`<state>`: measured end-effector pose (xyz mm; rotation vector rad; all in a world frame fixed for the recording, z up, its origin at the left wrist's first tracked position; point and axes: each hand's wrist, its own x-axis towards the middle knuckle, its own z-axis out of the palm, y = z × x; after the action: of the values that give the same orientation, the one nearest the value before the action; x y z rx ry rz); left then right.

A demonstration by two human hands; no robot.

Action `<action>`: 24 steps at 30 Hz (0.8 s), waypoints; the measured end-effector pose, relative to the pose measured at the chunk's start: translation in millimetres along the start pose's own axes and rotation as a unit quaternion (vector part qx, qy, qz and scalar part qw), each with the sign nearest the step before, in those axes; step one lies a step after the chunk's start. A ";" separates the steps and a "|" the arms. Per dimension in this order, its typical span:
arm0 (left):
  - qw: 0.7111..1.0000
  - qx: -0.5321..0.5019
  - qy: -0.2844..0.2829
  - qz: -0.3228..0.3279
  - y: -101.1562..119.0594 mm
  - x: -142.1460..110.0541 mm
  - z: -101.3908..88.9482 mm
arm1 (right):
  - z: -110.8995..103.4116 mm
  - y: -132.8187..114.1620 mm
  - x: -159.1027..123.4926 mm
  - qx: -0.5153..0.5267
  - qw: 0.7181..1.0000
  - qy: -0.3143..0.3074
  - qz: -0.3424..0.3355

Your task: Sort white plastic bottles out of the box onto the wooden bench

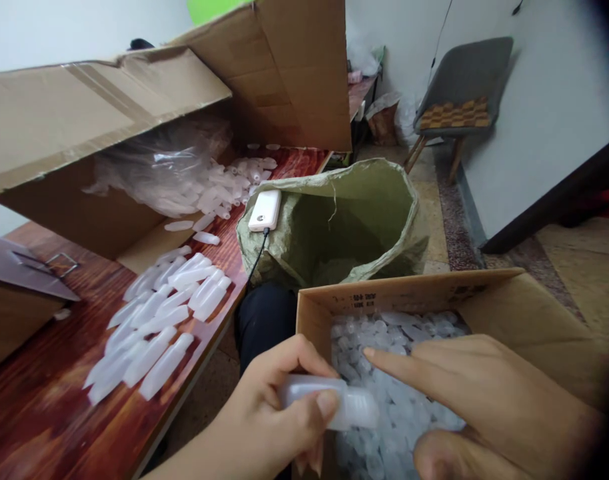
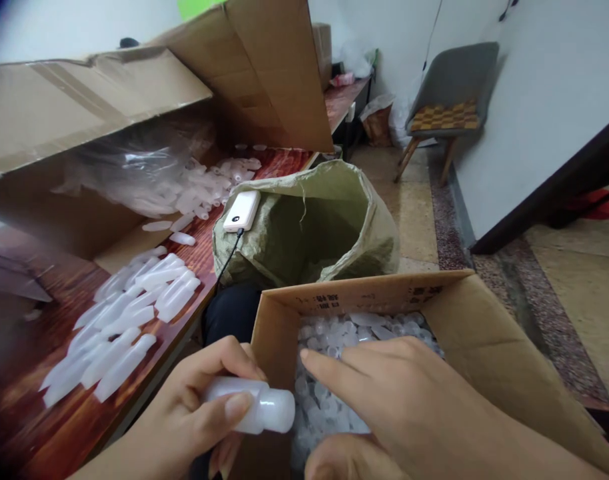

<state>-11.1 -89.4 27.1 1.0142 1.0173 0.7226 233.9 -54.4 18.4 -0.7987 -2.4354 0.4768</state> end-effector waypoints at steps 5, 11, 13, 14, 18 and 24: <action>0.998 -0.038 -0.035 -0.040 3.0 -1.3 3.2 | 5.1 -6.5 6.6 -0.024 0.994 0.053 -0.089; 0.907 0.350 -0.116 0.204 6.9 7.1 10.3 | 9.3 -16.7 2.9 0.087 0.988 -0.036 0.122; 0.789 0.512 -0.045 0.337 4.5 10.4 15.0 | 8.0 -16.5 5.5 0.144 0.963 -0.078 0.214; 0.723 0.570 0.002 0.390 3.9 11.5 17.0 | 7.7 -16.3 7.9 0.179 0.947 -0.094 0.250; 0.564 0.704 0.061 0.426 12.4 13.4 11.3 | 10.7 -16.6 18.0 0.351 0.857 -0.132 0.353; 0.469 0.773 0.220 0.365 38.3 34.1 -70.0 | 19.3 -4.8 20.7 0.537 0.671 -0.066 0.506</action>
<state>-64.4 -22.0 39.0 3.1667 1.6899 0.5747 206.4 -48.2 13.0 -1.4103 -1.0640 2.1268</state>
